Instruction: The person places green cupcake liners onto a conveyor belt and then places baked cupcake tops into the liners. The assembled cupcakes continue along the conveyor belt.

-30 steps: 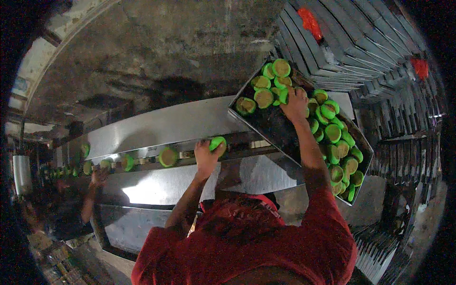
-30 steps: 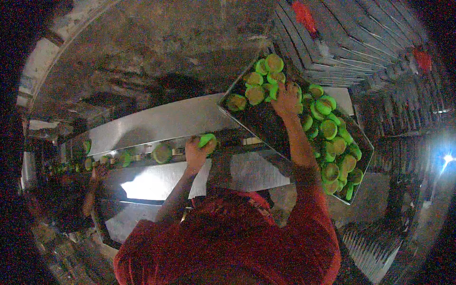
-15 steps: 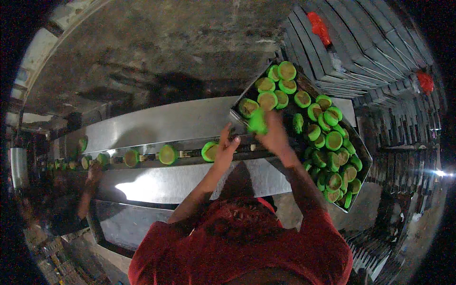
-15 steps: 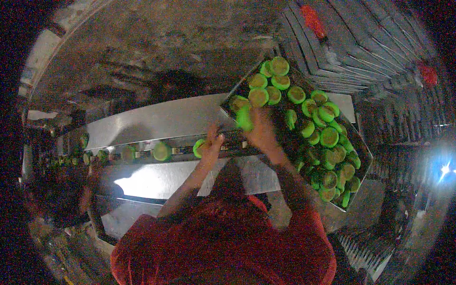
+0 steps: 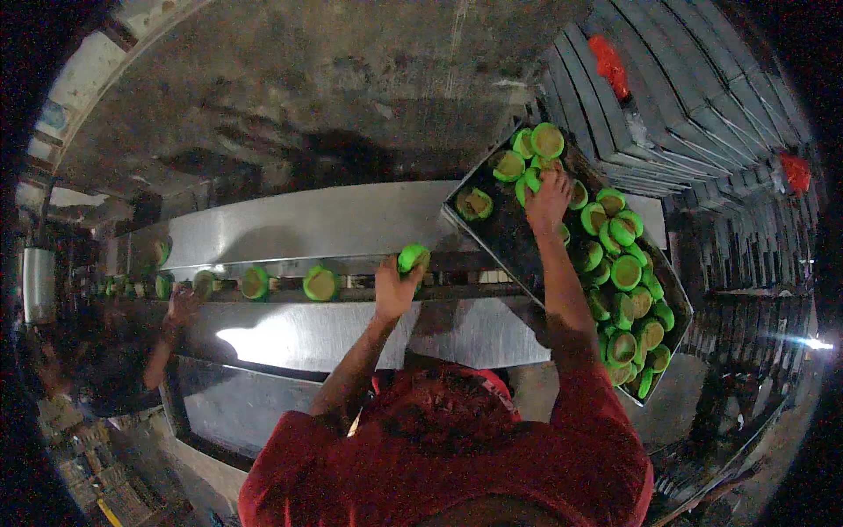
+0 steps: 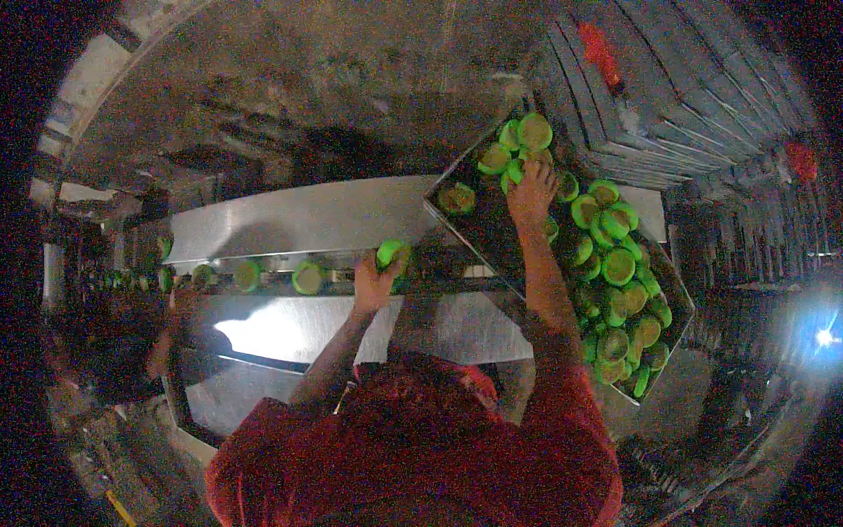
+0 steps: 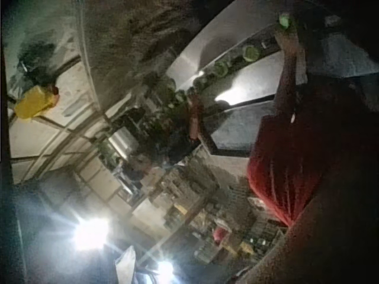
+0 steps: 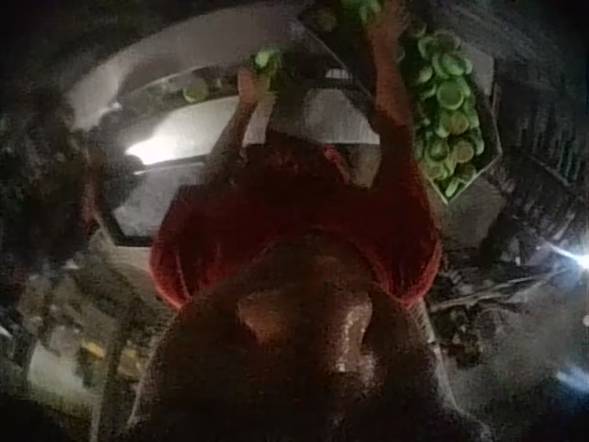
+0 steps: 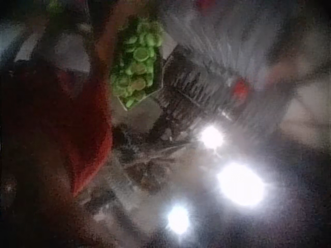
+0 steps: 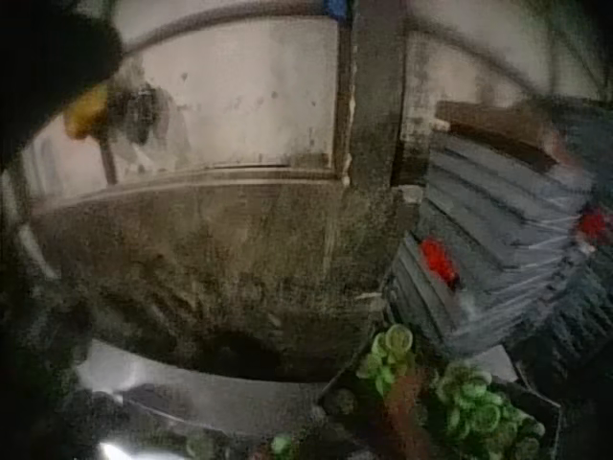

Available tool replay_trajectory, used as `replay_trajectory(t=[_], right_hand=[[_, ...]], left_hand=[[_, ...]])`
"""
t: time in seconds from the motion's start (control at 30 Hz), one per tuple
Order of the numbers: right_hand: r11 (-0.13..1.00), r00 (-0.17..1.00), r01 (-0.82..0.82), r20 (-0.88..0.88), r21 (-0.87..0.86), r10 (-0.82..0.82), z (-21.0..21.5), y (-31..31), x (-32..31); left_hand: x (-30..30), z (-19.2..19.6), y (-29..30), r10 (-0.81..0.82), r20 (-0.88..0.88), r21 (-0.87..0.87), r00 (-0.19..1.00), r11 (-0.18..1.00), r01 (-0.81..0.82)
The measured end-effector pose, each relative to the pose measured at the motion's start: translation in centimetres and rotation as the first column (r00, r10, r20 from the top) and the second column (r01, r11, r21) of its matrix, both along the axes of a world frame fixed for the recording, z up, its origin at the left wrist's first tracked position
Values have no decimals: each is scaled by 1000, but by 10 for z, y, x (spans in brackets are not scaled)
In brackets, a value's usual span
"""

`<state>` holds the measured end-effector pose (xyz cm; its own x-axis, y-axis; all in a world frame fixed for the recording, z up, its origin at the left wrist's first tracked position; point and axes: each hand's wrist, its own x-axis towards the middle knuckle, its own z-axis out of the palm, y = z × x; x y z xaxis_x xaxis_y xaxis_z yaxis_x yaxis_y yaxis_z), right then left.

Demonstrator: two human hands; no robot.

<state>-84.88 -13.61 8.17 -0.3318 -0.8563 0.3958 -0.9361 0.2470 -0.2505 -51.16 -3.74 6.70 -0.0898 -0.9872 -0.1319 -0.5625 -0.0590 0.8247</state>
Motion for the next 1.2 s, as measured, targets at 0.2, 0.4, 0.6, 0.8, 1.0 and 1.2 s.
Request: replay_trajectory(t=[0.2,0.4,0.6,0.8,1.0,1.2], right_hand=[[996,988,-85,127,-6,85,-23,-13,-9],[945,904,-272,288,-180,315,46,59,64],[974,771,-223,603,-49,207,94,128,21],[765,723,597,249,242,-644,17,373,-400],[842,711,496,457,212,-534,-59,397,-367],[804,837,514,31,298,-546,-65,335,-312]], left_hand=[[-50,-24,-8,-275,-284,-23,919,960,280],[-57,-4,8,-141,-204,-289,969,954,78],[-26,-93,-2,-256,-343,35,904,958,284],[-41,-74,-11,-3,-663,190,749,967,172],[-68,13,-71,-27,-822,-77,570,995,-63],[-88,19,-111,59,-911,149,409,970,191]])
